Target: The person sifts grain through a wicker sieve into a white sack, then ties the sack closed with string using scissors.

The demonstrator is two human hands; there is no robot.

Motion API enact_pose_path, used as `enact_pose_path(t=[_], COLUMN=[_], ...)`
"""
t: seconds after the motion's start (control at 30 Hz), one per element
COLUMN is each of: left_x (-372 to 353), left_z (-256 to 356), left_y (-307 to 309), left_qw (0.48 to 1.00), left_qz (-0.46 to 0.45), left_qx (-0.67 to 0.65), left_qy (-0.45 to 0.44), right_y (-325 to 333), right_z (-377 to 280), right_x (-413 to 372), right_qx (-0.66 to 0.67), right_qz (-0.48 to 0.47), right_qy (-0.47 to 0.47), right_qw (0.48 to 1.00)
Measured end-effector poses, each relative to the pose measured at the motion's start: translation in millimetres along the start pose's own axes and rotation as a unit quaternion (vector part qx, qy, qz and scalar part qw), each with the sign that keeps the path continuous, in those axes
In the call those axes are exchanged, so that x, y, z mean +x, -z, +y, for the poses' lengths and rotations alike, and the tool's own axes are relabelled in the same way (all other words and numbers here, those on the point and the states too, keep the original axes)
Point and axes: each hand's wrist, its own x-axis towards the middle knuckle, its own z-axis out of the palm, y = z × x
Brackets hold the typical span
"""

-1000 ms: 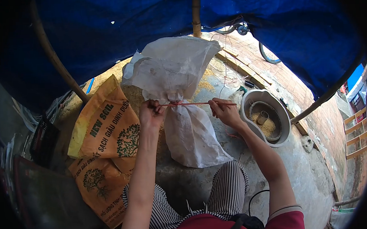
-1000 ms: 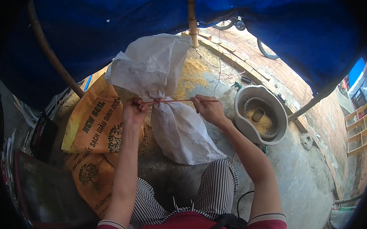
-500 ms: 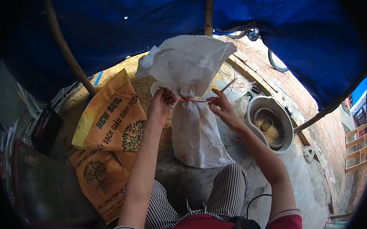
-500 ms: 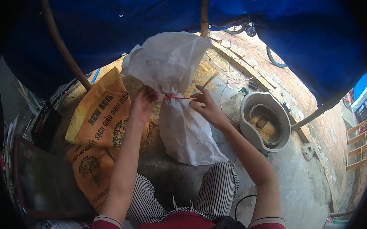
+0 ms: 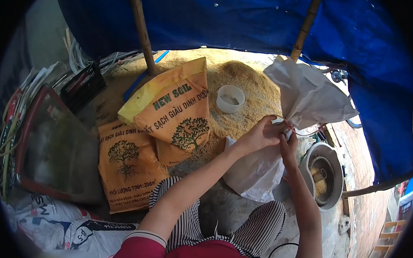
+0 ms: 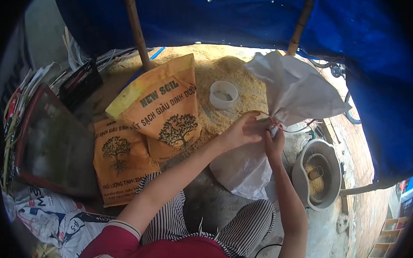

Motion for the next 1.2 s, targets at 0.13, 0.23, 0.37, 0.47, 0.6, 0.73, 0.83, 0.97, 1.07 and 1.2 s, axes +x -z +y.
enact_pose_path(t=[0.13,0.23,0.37,0.47,0.6,0.73,0.83,0.97,1.07,1.2], left_x=[-6,-21,-17,-12,-7,-4,-7,-23,-35,-30], left_z=[-18,-35,-35,2,20,25,20,-45,-61,-61], left_y=[-6,-11,-13,-23,-33,-40,-34,13,12,8], left_qw=[0.953,0.874,0.908,0.950,0.952,0.966,0.962,0.907,0.904,0.892], left_qz=[0.025,0.087,0.089,0.008,0.037,0.086,0.078,-0.171,-0.193,-0.228], left_qx=[0.301,0.477,0.400,0.312,0.299,0.223,0.251,0.342,0.325,0.325], left_qy=[-0.004,0.005,-0.085,-0.014,-0.049,-0.101,-0.070,0.178,0.200,0.215], right_y=[15,25,46,62,69,72,63,24,8,11], right_z=[-35,-51,-93,-101,-112,-139,-134,-55,-33,-37], right_x=[-5,-10,-11,-3,10,17,13,-17,-32,-26], right_qx=[0.121,0.154,0.199,0.163,0.147,0.235,0.261,0.173,0.146,0.221], right_qz=[0.006,-0.040,-0.028,-0.033,-0.004,-0.017,-0.010,-0.120,-0.137,-0.133], right_qy=[-0.027,0.023,-0.020,-0.066,-0.035,-0.063,-0.077,-0.146,-0.145,-0.223], right_qw=[0.992,0.987,0.979,0.984,0.989,0.970,0.962,0.967,0.969,0.940])
